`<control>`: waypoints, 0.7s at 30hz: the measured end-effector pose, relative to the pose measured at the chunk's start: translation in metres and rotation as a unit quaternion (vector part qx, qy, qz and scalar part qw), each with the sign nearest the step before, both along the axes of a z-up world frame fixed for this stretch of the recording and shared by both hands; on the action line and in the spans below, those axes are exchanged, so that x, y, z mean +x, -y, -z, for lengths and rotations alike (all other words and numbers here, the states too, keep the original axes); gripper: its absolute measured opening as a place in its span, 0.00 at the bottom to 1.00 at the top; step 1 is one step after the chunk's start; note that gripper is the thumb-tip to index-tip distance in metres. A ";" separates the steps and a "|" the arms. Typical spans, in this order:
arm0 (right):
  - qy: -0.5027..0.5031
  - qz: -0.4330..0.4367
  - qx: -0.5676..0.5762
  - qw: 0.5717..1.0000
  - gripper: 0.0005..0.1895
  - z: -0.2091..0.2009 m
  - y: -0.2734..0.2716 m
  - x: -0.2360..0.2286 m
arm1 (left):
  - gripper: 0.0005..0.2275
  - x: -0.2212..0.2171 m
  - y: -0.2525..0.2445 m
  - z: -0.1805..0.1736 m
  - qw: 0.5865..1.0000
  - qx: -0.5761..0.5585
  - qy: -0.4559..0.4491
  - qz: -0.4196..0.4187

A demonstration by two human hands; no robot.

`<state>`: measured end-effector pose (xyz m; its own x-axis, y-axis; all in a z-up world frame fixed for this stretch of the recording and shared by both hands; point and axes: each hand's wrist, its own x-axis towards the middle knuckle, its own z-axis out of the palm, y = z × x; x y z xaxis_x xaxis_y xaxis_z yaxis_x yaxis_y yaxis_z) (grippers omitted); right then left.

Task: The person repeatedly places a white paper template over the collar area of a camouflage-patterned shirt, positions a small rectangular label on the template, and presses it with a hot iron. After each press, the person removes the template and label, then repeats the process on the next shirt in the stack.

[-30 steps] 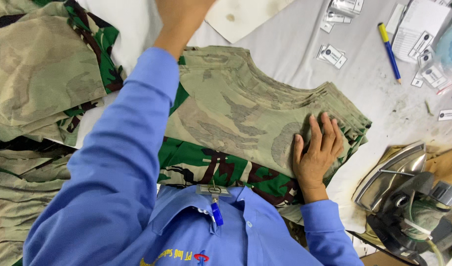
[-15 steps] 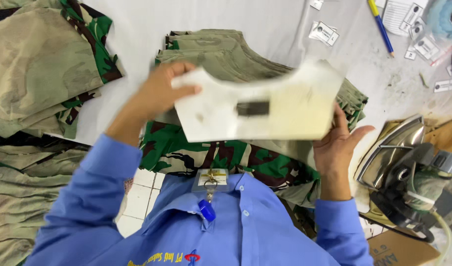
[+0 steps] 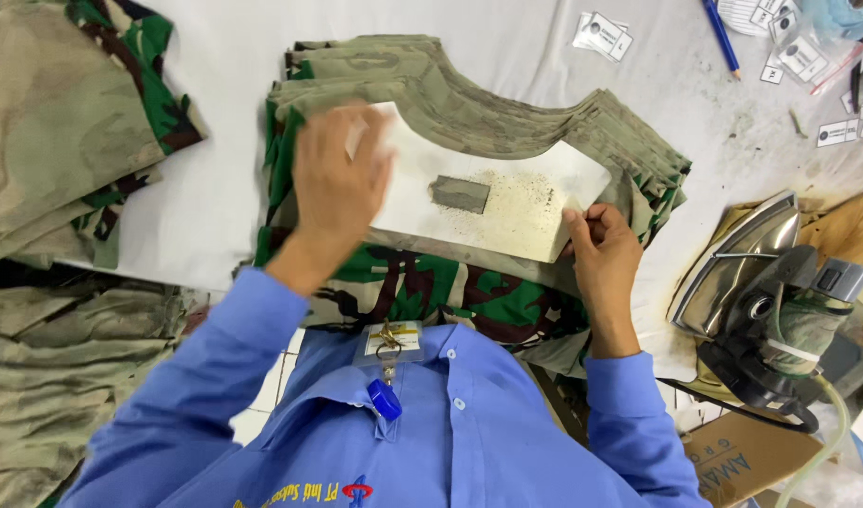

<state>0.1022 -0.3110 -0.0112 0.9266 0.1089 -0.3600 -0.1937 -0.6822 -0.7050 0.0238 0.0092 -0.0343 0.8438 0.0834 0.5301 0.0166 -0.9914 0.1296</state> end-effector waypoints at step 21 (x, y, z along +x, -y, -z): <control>0.233 -0.100 -0.061 0.965 0.02 -0.041 -0.009 0.066 | 0.22 -0.017 0.052 -0.011 0.993 -0.056 -0.094 0.038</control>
